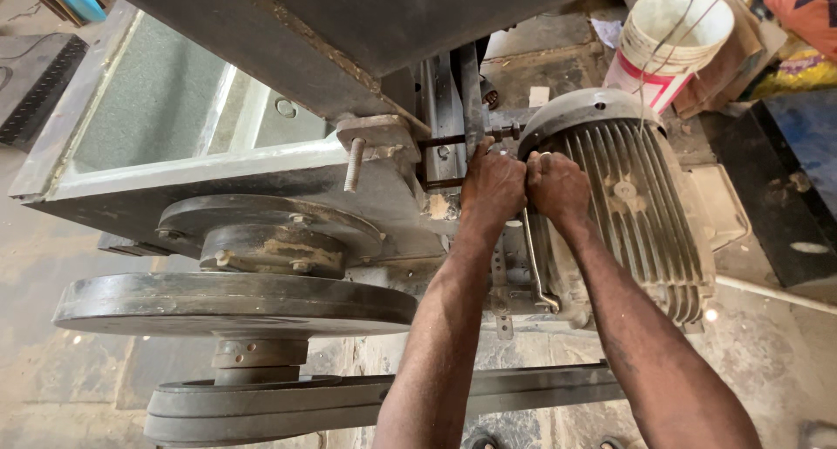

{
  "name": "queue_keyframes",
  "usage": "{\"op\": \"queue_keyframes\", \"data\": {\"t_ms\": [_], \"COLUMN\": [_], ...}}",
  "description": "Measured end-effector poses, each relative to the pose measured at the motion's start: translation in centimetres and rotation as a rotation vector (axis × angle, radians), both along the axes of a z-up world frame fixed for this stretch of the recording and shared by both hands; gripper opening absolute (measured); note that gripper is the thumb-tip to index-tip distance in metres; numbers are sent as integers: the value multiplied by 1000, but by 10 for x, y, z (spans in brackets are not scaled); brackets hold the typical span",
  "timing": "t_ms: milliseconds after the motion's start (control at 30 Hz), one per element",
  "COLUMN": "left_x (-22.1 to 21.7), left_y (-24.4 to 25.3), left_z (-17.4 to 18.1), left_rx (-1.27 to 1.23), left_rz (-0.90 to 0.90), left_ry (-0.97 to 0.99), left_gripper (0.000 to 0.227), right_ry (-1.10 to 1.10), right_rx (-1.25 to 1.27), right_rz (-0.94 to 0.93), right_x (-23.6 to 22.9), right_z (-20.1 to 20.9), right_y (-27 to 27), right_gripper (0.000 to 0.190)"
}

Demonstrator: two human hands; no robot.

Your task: The person adjusts a metal bar inside a machine hopper and then uses a wrench to tighten bolts on the motor mount of a belt-driven machine. The person manipulates the bar with both hands and then uses a wrench to turn the bolts.

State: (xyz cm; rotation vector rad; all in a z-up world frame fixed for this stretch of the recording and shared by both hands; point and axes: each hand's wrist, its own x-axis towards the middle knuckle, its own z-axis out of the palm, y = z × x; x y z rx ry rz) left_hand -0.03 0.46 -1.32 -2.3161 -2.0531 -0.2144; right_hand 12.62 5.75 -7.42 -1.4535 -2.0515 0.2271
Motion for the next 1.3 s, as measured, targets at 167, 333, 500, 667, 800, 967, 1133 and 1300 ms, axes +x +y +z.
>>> {"op": "queue_keyframes", "data": {"t_ms": [167, 333, 500, 667, 800, 967, 1133, 1300], "left_x": [0, -1, -2, -2, -4, -1, -1, -3], "left_y": [0, -1, -1, 4, 8, 13, 11, 17], "left_z": [3, 1, -9, -20, -29, -28, -27, -34], "left_rx": [16, 51, 88, 191, 231, 164, 156, 220], "left_rz": [8, -11, -17, -38, -50, -22, -17, -21], "left_ry": [-5, -23, -15, 0, 6, 44, 26, 15], "left_gripper": [6, 8, 15, 15, 17, 20, 21, 17], "right_ry": [-22, 0, -34, -46, -60, -30, -19, 2], "right_rx": [-6, 24, 115, 131, 147, 185, 221, 306], "right_rz": [6, 13, 29, 47, 34, 66, 58, 85], "right_x": [0, 1, 3, 4, 7, 9, 8, 9], "right_z": [-1, -7, -17, -26, -33, -30, -27, -36], "right_y": [0, 4, 7, 16, 19, 17, 16, 23], "right_gripper": [46, 45, 44, 42, 43, 44, 43, 42]}}
